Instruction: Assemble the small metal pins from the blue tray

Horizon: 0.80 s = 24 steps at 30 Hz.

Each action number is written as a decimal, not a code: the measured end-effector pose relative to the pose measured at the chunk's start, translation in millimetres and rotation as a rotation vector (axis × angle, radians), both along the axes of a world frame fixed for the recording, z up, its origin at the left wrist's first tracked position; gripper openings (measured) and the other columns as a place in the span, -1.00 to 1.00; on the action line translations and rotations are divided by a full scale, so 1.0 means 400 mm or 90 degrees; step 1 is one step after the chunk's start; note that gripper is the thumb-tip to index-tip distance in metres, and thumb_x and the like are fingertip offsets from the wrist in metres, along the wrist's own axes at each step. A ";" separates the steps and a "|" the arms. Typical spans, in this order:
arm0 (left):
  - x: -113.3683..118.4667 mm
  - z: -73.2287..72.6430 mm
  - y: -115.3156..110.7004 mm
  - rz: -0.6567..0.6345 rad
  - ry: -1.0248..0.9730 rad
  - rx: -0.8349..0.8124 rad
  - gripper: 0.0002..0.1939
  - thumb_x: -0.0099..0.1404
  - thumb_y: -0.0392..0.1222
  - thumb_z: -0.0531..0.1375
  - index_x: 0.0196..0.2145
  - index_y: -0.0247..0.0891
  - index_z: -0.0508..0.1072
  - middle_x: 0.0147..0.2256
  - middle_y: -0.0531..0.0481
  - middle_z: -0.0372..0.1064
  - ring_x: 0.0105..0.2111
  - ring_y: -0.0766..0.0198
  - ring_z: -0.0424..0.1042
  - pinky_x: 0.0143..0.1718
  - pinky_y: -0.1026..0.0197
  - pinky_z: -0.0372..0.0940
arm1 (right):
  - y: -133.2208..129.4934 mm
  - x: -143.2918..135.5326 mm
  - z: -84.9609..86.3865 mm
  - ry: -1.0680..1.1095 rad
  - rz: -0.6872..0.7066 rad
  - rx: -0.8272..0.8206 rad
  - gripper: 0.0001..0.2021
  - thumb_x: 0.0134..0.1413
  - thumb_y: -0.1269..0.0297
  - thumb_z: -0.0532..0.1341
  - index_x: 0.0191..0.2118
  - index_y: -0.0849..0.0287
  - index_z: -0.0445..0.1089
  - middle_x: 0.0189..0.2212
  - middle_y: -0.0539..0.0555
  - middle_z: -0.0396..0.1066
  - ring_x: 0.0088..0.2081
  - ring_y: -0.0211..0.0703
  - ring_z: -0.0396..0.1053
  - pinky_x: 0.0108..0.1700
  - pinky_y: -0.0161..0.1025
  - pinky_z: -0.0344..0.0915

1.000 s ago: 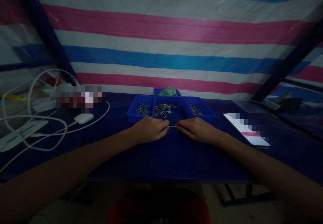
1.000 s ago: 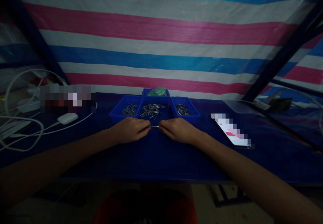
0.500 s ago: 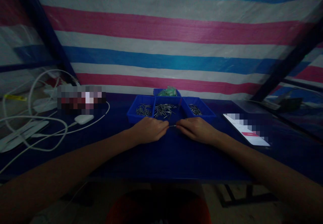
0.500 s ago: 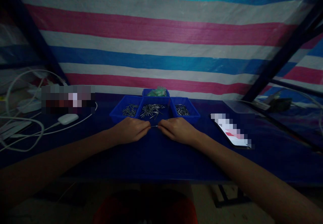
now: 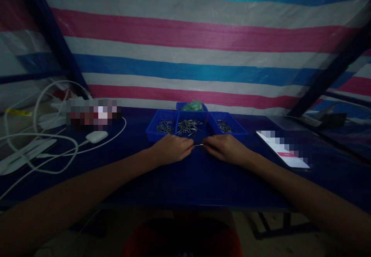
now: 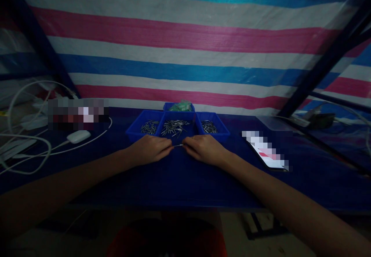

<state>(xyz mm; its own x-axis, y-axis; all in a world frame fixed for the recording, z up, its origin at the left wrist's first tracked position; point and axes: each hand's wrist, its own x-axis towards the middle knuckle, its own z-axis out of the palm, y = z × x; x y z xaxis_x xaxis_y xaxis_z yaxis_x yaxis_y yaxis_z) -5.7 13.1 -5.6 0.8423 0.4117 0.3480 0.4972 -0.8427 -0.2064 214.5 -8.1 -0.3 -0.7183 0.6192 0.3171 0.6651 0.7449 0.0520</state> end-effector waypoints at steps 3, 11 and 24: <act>-0.001 0.002 -0.001 -0.009 -0.003 0.014 -0.75 0.30 -0.20 -0.08 -0.39 -0.32 0.32 -0.52 0.05 0.31 -0.56 0.40 0.30 -0.57 0.34 0.13 | 0.001 -0.001 -0.001 -0.013 0.004 -0.018 -0.77 0.15 0.30 -0.06 -0.25 0.25 0.29 -0.51 0.05 0.32 -0.51 -0.30 0.24 -0.44 -0.33 0.09; -0.011 0.002 0.003 -0.049 0.007 0.060 -0.75 0.33 -0.22 -0.09 -0.36 -0.27 0.35 -0.44 0.05 0.30 -0.47 0.40 0.31 -0.55 0.36 0.14 | -0.003 -0.004 0.004 -0.023 0.001 -0.031 -0.78 0.15 0.30 -0.06 -0.25 0.24 0.28 -0.53 0.03 0.30 -0.53 -0.32 0.22 -0.45 -0.34 0.06; 0.000 -0.001 -0.003 -0.017 0.012 -0.036 -0.70 0.30 -0.12 -0.08 -0.42 -0.30 0.35 -0.49 0.04 0.34 -0.51 0.37 0.34 -0.53 0.33 0.16 | 0.006 0.032 0.042 0.051 -0.077 0.046 -0.79 0.13 0.27 -0.04 -0.23 0.21 0.28 -0.48 0.08 0.36 -0.46 -0.23 0.30 -0.41 -0.28 0.14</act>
